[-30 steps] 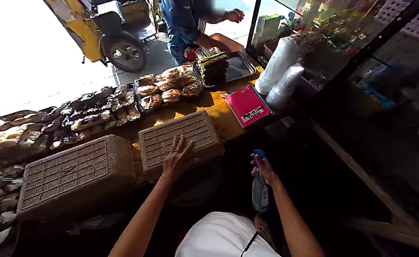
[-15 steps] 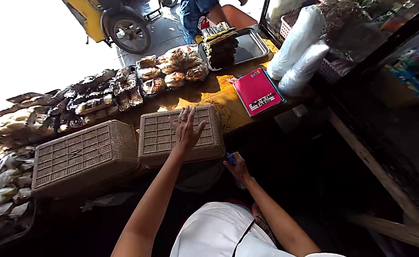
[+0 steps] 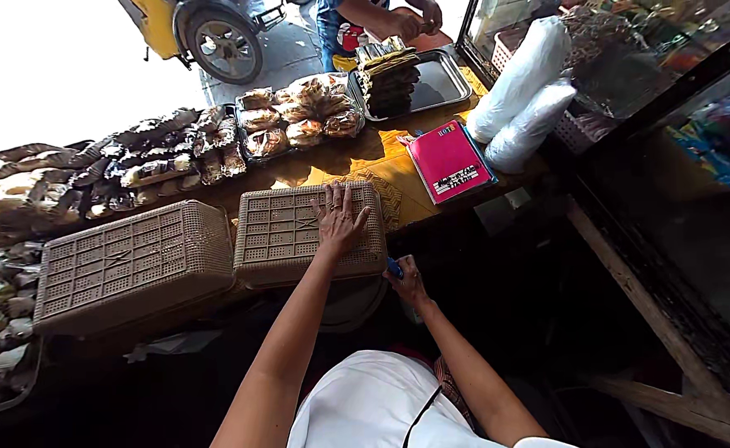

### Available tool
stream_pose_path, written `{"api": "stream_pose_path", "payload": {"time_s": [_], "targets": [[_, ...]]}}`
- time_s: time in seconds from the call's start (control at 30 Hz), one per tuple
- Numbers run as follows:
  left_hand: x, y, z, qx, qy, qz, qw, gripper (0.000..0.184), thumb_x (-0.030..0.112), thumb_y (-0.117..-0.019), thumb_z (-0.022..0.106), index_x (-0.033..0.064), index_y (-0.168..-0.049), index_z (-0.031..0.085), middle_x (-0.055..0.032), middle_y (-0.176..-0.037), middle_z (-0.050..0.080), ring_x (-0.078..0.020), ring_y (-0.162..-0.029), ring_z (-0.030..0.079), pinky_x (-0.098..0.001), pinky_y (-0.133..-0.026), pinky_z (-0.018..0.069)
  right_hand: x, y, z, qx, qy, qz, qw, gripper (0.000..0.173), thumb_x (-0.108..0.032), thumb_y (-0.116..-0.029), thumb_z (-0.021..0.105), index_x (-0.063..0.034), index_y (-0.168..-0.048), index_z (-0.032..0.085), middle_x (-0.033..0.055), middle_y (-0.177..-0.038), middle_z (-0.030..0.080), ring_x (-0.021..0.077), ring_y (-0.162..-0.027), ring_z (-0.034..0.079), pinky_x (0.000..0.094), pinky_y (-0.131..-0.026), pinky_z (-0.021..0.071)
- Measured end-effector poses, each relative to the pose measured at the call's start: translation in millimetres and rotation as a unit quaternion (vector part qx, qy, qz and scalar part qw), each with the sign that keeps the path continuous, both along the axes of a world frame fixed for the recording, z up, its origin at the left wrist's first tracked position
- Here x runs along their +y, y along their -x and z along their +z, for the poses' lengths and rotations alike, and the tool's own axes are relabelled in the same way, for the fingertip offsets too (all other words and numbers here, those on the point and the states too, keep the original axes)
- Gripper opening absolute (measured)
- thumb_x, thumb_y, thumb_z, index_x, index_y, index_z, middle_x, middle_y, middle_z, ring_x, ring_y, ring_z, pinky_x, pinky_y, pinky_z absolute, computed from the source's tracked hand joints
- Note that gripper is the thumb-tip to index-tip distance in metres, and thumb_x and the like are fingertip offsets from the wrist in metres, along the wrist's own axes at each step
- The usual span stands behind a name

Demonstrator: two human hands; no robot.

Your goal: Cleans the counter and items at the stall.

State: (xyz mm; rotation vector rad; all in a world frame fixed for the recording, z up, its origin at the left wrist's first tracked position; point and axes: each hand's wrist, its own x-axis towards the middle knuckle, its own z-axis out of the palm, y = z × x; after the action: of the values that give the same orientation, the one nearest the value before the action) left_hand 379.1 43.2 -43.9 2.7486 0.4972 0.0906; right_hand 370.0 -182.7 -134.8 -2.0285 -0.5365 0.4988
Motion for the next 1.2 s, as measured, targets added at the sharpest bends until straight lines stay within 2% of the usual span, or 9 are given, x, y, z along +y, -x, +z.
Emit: {"api": "stream_pose_path", "payload": {"time_s": [0.1,0.17,0.33,0.6,0.67,0.73,0.83,1.0,1.2], "targets": [[0,0,0,0.003,-0.004,0.000,1.000,0.085,0.066,-0.1040,0.026,0.0055,-0.163,0.021,-0.0195,-0.171,0.010,-0.0367,-0.159,0.001,-0.0681,-0.121,-0.0043,5,-4,-2,-0.022,-0.002,-0.022,1.000,0.047,-0.031,-0.0981,0.068,0.0158,-0.104,0.065,0.0285,-0.110,0.059,0.0268,-0.083,0.067,0.0350,-0.076,0.0585],[0,-1,0,0.010,-0.007,0.001,1.000,0.085,0.066,-0.1039,0.026,0.0052,-0.164,0.020,-0.0191,-0.172,0.009,-0.0365,-0.159,0.001,-0.0680,-0.121,-0.0041,8,-8,-1,-0.026,-0.008,-0.028,0.999,0.046,-0.029,-0.0989,0.067,0.0164,-0.103,0.065,0.0277,-0.108,0.058,0.0249,-0.078,0.066,0.0332,-0.074,0.0586],[0,-1,1,0.016,-0.008,0.003,1.000,0.086,0.067,-0.1036,0.026,0.0064,-0.164,0.019,-0.0178,-0.172,0.008,-0.0348,-0.159,0.000,-0.0671,-0.121,-0.0049,13,-18,9,0.002,-0.017,-0.013,1.000,0.045,-0.028,-0.1017,0.061,0.0123,-0.120,0.061,0.0281,-0.123,0.055,0.0253,-0.084,0.067,0.0347,-0.076,0.0586],[0,-1,-1,0.012,-0.008,-0.001,1.000,0.084,0.066,-0.1042,0.024,0.0066,-0.164,0.020,-0.0174,-0.172,0.008,-0.0346,-0.160,0.000,-0.0673,-0.121,-0.0048,28,-34,22,-0.007,-0.016,-0.034,0.999,0.041,-0.026,-0.1039,0.060,0.0139,-0.106,0.067,0.0252,-0.102,0.059,0.0271,-0.079,0.066,0.0381,-0.078,0.0582],[1,-1,-2,0.004,-0.009,0.001,1.000,0.085,0.067,-0.1037,0.025,0.0068,-0.164,0.021,-0.0177,-0.172,0.010,-0.0350,-0.159,0.001,-0.0672,-0.122,-0.0036,30,-37,24,0.005,-0.011,-0.036,0.999,0.042,-0.028,-0.1037,0.059,0.0137,-0.110,0.065,0.0282,-0.110,0.059,0.0324,-0.088,0.066,0.0439,-0.084,0.0570],[1,-1,-1,0.008,-0.008,-0.001,1.000,0.085,0.066,-0.1040,0.025,0.0067,-0.164,0.020,-0.0178,-0.172,0.009,-0.0349,-0.159,0.001,-0.0675,-0.121,-0.0043,33,-41,26,0.024,0.008,-0.034,0.999,0.046,-0.031,-0.1042,0.058,0.0126,-0.119,0.062,0.0297,-0.121,0.057,0.0355,-0.098,0.065,0.0469,-0.089,0.0558],[1,-1,-1,0.007,-0.010,-0.001,1.000,0.085,0.066,-0.1041,0.026,0.0060,-0.164,0.021,-0.0176,-0.172,0.009,-0.0344,-0.160,0.002,-0.0674,-0.121,-0.0042,35,-47,30,0.030,0.021,-0.034,0.999,0.048,-0.033,-0.1050,0.057,0.0118,-0.121,0.061,0.0294,-0.121,0.057,0.0354,-0.099,0.065,0.0466,-0.090,0.0547],[1,-1,-3,0.002,-0.016,-0.001,1.000,0.085,0.066,-0.1040,0.025,0.0058,-0.163,0.023,-0.0176,-0.172,0.011,-0.0341,-0.160,0.002,-0.0678,-0.121,-0.0040,39,-52,30,0.009,0.019,-0.037,0.999,0.047,-0.034,-0.1053,0.057,0.0125,-0.110,0.065,0.0262,-0.107,0.059,0.0322,-0.088,0.065,0.0447,-0.086,0.0558],[1,-2,-4,0.002,-0.017,-0.002,1.000,0.085,0.067,-0.1038,0.023,0.0057,-0.163,0.022,-0.0179,-0.172,0.010,-0.0343,-0.160,0.001,-0.0679,-0.121,-0.0035,44,-60,35,0.040,0.035,-0.038,0.998,0.050,-0.036,-0.1050,0.058,0.0089,-0.127,0.058,0.0303,-0.128,0.052,0.0358,-0.095,0.066,0.0468,-0.087,0.0571]]}}
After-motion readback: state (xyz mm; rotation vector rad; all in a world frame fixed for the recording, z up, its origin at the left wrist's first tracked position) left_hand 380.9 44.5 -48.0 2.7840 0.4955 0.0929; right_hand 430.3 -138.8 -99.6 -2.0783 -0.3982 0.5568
